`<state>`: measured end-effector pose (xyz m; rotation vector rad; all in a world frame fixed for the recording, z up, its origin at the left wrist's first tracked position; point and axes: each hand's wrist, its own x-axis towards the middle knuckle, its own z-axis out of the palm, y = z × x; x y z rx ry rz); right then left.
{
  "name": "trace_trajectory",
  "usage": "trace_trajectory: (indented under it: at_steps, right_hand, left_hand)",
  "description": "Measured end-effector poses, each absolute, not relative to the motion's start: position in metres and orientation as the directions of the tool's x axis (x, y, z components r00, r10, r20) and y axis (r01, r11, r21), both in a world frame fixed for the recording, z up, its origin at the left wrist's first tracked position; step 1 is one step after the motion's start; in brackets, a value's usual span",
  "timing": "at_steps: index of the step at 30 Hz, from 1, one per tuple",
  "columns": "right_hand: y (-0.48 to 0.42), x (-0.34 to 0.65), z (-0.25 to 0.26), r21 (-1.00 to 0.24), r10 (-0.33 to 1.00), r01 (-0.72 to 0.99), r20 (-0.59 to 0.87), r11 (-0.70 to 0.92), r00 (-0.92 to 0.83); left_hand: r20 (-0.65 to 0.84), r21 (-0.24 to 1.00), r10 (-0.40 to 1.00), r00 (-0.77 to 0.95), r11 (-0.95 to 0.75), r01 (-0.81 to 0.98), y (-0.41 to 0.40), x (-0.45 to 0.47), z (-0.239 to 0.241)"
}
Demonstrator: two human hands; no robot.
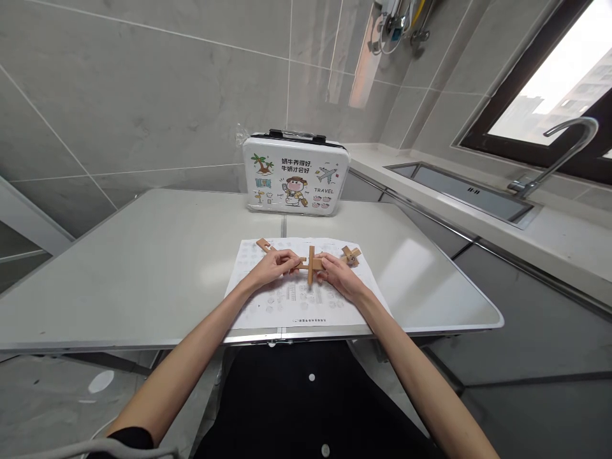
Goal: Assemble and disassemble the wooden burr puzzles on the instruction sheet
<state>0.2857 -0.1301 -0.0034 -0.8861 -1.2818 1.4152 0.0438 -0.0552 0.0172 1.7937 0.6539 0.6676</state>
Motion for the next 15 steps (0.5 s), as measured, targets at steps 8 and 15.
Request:
trace_trajectory:
  at_steps: [8,15]
  right_hand:
    - [-0.134,0.2877,0.0003,-0.94,0.93,-0.332,0.055,-0.074,-0.363]
    - [-0.1279,0.288,-0.0085,-0.93,0.961,-0.369,0.097,-0.005,-0.259]
  left_hand:
    - [0.111,0.968,0.665,0.739,-0.24,0.07,-0.0546,0.0445,0.0145]
    - [0.099,0.977,0.665,0.74,-0.204,0.053,-0.053,0.0461,0.0099]
